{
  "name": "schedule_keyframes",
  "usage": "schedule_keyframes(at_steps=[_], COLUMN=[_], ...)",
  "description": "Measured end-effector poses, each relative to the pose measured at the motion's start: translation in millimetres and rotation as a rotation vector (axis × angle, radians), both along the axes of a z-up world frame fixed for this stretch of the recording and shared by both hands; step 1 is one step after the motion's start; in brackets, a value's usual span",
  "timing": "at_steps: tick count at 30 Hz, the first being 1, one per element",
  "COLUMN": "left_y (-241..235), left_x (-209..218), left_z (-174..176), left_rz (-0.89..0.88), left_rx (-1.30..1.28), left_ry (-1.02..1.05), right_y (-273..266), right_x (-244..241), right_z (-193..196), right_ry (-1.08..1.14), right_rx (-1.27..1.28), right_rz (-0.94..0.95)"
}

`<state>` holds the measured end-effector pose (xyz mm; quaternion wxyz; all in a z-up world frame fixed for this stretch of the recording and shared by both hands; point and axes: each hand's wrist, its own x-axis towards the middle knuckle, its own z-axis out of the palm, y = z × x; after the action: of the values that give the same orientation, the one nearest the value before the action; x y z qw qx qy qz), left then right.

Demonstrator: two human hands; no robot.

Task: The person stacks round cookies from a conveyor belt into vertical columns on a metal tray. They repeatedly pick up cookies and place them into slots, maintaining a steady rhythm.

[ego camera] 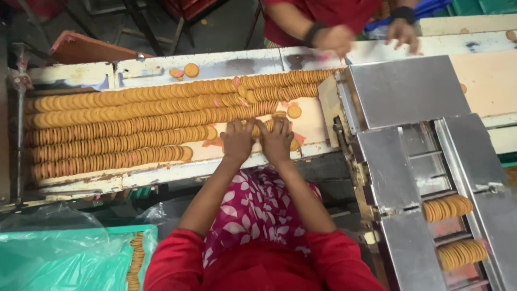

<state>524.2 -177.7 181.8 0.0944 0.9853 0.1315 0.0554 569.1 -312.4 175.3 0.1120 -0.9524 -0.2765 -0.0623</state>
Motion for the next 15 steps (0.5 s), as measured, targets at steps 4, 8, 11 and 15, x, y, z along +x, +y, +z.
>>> schedule_keyframes(at_steps=[4,8,11,15], left_y=[9,30,17,-33], left_x=[4,6,5,-1], left_z=[-8,11,31,58], left_rz=[-0.015,-0.075,-0.173,-0.395], left_rx=[-0.109,-0.402,-0.479,-0.551], left_ry=[0.017,-0.117,-0.209,-0.302], right_y=[-8,-49,-124,-254], right_x=[20,58,100,112], right_z=[-2,32,95,183], right_ry=[0.110,0.028,-0.116,-0.209], right_rx=[0.046,0.369,0.416,0.284], right_rz=[0.001,0.115,0.158,0.025])
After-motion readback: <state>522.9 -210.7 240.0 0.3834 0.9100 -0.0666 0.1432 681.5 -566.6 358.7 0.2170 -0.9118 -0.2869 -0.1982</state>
